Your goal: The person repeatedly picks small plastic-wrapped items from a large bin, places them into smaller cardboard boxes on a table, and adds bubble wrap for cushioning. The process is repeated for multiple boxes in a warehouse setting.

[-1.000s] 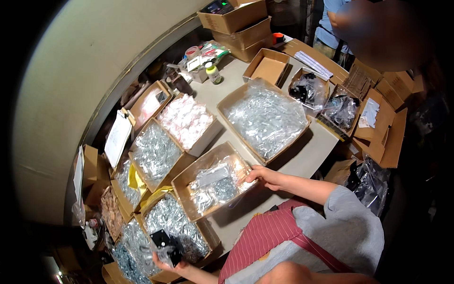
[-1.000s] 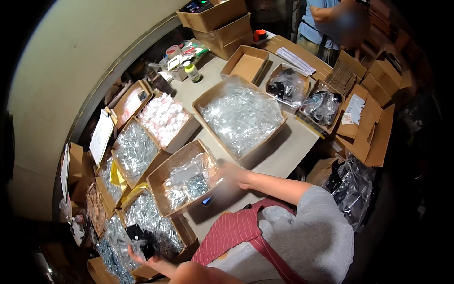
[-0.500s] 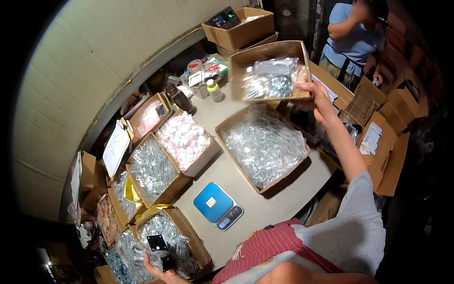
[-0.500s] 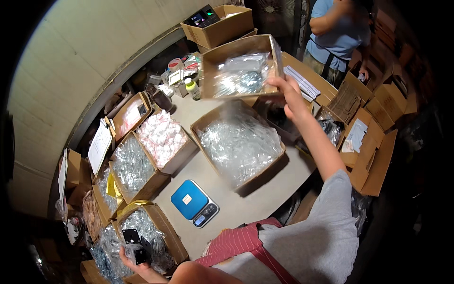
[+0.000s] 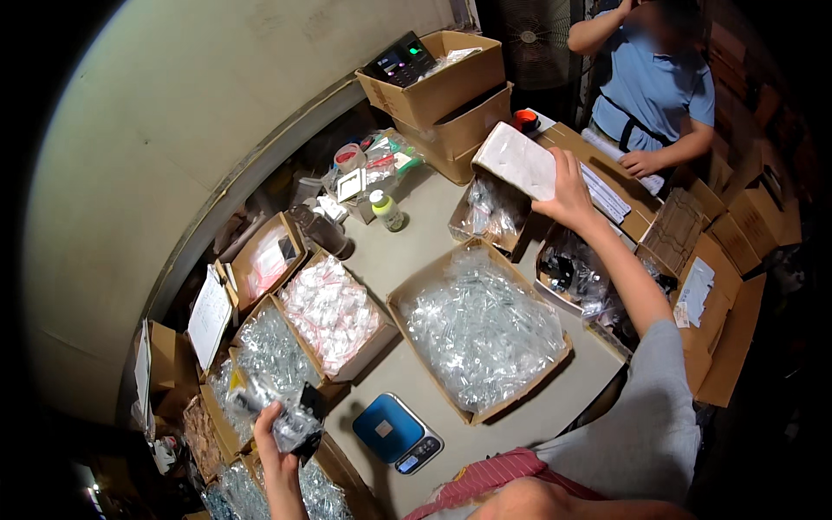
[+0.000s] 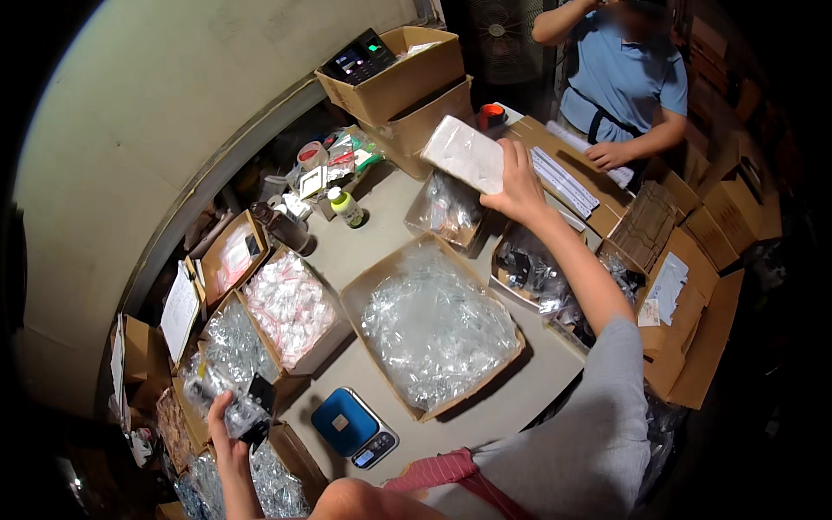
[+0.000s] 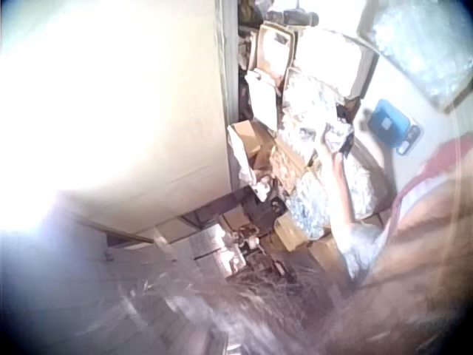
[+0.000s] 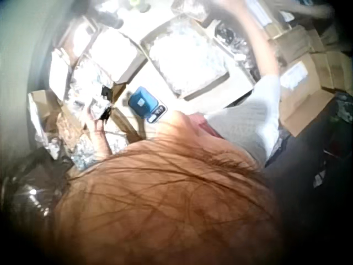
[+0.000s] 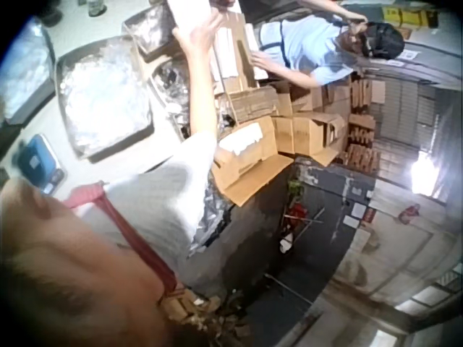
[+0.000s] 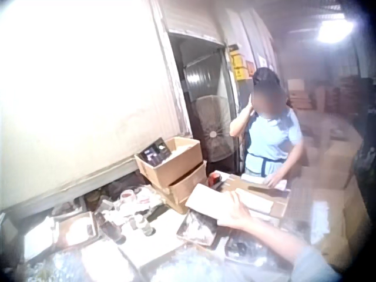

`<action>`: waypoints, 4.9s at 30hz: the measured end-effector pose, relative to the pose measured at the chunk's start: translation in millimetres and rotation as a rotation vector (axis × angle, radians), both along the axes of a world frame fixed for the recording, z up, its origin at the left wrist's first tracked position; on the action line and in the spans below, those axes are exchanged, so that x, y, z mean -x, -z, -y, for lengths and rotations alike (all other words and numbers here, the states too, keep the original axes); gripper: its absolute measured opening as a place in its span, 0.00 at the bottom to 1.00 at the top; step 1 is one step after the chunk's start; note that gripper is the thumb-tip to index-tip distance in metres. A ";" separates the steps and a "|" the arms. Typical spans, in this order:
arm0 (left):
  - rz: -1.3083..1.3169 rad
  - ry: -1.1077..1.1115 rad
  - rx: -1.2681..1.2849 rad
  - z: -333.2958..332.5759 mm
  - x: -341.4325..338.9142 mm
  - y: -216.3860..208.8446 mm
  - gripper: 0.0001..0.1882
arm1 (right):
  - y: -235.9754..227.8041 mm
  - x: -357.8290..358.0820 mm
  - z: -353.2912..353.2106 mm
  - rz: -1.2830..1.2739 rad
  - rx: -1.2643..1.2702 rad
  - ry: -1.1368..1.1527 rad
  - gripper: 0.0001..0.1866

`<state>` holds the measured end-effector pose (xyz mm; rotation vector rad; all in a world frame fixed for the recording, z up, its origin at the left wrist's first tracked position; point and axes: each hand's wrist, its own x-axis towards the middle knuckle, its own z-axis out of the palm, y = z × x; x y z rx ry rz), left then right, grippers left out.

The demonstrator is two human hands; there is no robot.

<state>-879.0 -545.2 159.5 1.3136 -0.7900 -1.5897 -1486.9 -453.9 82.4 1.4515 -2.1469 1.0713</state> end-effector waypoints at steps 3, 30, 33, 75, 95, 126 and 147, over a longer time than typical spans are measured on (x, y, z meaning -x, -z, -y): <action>0.088 0.186 -0.135 28.2 64.8 -3.0 0.15 | -7.6 4.5 -17.3 -0.064 0.011 -0.076 0.50; 0.739 0.813 0.934 151.4 296.6 158.6 0.32 | -19.6 -120.9 -265.0 1.360 0.783 -0.040 0.30; 0.813 0.620 0.758 173.6 136.9 151.1 0.30 | -22.0 -187.9 -204.0 1.592 0.475 -0.200 0.28; 0.118 -0.354 0.375 265.8 -572.7 164.2 0.04 | 272.9 -520.9 -238.4 0.783 0.167 0.274 0.11; 0.899 0.405 0.534 245.8 -415.9 178.7 0.08 | 236.4 -556.8 -191.8 0.623 0.206 0.335 0.03; 0.486 0.516 0.331 200.7 -175.7 87.6 0.11 | 215.1 -553.5 -199.1 0.735 0.197 0.317 0.04; 0.193 1.187 0.037 81.2 -20.5 83.8 0.24 | 199.3 -456.8 -211.8 1.361 -0.044 -0.375 0.07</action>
